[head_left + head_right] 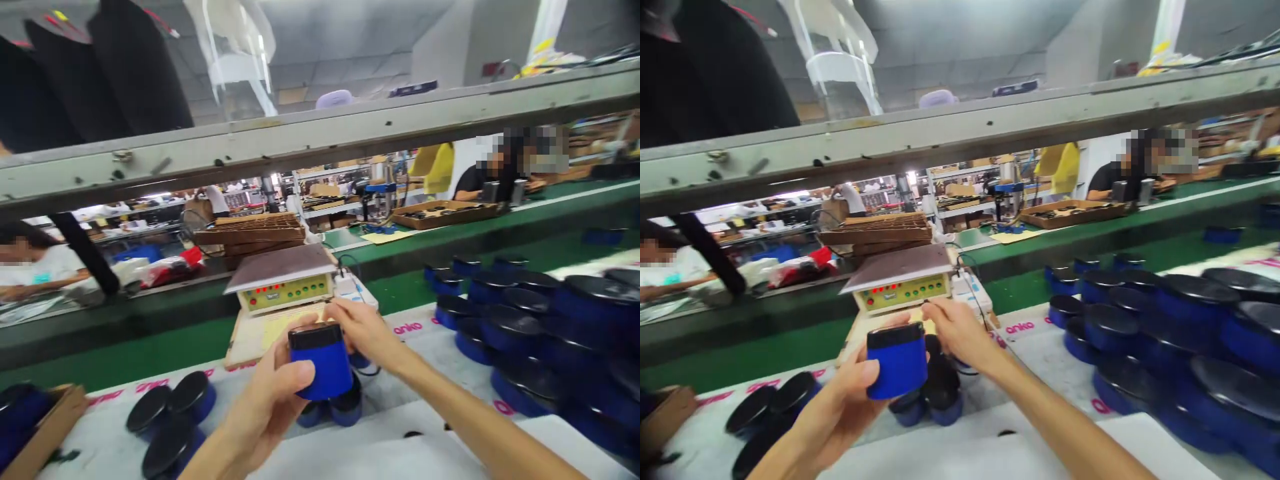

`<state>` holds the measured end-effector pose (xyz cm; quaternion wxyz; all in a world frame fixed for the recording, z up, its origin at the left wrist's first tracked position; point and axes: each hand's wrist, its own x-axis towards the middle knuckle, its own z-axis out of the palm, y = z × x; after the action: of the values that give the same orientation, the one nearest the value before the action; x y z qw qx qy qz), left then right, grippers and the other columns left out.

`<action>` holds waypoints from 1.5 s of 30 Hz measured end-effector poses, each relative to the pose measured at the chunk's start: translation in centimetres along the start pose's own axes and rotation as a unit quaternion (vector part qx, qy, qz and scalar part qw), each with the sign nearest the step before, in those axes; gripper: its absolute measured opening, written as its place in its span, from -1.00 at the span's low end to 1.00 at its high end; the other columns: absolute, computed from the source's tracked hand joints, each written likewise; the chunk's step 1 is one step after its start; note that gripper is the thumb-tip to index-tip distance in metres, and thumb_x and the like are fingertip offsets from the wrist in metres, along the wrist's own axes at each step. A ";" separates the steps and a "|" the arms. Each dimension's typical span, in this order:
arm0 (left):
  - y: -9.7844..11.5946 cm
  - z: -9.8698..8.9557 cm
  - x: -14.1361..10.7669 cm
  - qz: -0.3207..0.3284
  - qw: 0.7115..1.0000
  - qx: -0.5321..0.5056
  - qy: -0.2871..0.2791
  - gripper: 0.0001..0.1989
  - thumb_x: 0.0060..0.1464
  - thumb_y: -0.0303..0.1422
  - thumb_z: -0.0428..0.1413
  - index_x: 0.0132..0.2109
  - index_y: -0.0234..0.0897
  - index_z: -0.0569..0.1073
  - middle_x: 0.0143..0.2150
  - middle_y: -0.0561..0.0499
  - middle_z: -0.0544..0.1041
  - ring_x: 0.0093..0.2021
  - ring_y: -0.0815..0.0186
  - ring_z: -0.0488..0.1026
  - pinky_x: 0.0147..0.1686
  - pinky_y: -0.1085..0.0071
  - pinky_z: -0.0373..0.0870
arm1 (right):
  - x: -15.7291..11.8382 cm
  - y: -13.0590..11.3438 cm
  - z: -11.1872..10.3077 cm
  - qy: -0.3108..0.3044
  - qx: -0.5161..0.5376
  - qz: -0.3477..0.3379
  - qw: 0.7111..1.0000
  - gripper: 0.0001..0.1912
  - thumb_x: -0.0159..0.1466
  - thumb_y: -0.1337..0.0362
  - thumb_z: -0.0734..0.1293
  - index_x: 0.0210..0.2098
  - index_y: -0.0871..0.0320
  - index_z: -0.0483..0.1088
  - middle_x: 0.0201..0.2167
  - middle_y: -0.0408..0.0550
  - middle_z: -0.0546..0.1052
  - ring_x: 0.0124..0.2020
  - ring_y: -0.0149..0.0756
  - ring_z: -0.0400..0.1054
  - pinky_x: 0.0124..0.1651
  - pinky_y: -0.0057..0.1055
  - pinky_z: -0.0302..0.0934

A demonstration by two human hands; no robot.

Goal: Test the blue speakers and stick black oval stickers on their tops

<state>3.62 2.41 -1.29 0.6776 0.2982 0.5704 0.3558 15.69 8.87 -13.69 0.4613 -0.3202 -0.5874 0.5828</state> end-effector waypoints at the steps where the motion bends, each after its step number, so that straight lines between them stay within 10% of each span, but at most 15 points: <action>1: 0.0 -0.8 -1.1 -0.009 0.999 -0.037 0.028 -0.48 -0.08 -0.31 0.27 0.07 -0.21 0.39 0.02 -0.10 0.47 -0.07 0.16 0.47 -0.11 0.33 0.41 | -0.2 -0.7 -0.4 -0.006 -0.001 -0.002 1.000 -0.64 0.38 0.16 0.11 -0.42 0.21 0.35 -0.59 -0.23 0.32 -0.57 -0.47 0.20 -0.52 -0.51 0.07; 9: 0.7 -3.1 -2.1 -0.060 0.978 -0.195 0.032 -0.53 0.18 -0.15 0.00 0.06 -0.44 0.43 -0.10 -0.25 0.53 -0.23 0.17 0.52 -0.24 0.36 0.41 | -3.4 -6.2 -0.1 -0.167 -0.101 -0.056 0.979 -0.68 0.42 0.19 0.05 -0.41 0.11 0.27 -0.49 -0.23 0.38 -0.50 -0.47 0.16 -0.43 -0.51 0.01; 22: 0.0 -3.0 -3.2 -0.085 0.986 -0.135 -0.036 -0.54 0.13 -0.03 0.05 0.03 -0.24 0.43 0.03 -0.13 0.47 0.06 0.17 0.39 -0.01 0.31 0.33 | -5.5 -6.7 1.2 -0.087 -0.230 -0.170 0.954 -0.74 0.38 0.22 0.13 -0.42 0.08 0.30 -0.54 -0.23 0.43 -0.55 -0.44 0.28 -0.48 -0.47 0.08; 37: -1.5 -3.6 -3.6 0.132 0.959 0.238 0.076 -0.22 -0.15 0.03 0.26 0.13 -0.14 0.11 -0.02 -0.09 0.43 -0.07 0.17 0.41 -0.05 0.33 0.30 | -5.8 -6.6 1.6 -0.019 -0.348 -0.252 0.903 -0.62 0.38 0.26 0.10 -0.57 0.09 0.18 -0.71 -0.18 0.31 -0.75 -0.42 0.13 -0.66 -0.38 -0.15; 40: -1.7 -4.2 -3.9 0.230 0.877 0.399 0.133 -0.29 0.02 0.04 0.12 0.20 -0.10 0.04 0.14 -0.13 0.24 0.10 0.12 0.29 0.07 0.27 0.23 | -5.3 -6.4 1.8 -0.010 -0.313 -0.217 0.925 -0.65 0.38 0.28 0.09 -0.55 0.10 0.17 -0.69 -0.19 0.32 -0.73 -0.44 0.14 -0.64 -0.42 -0.12; 45: 0.1 -4.5 -4.1 0.429 0.566 0.695 0.115 -0.35 0.16 -0.18 0.07 0.28 -0.36 0.05 0.08 -0.22 0.13 0.13 0.15 0.19 0.09 0.30 0.30 | -3.8 -5.3 2.2 -0.107 -0.171 -0.104 0.974 -0.82 0.37 0.35 0.09 -0.35 0.08 0.22 -0.48 -0.19 0.45 -0.52 -0.42 0.31 -0.50 -0.51 0.09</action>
<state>-1.21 -0.91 0.35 -0.0422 0.8432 0.5200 0.1298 15.90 3.92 -8.87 0.3925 -0.2671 -0.7545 0.4531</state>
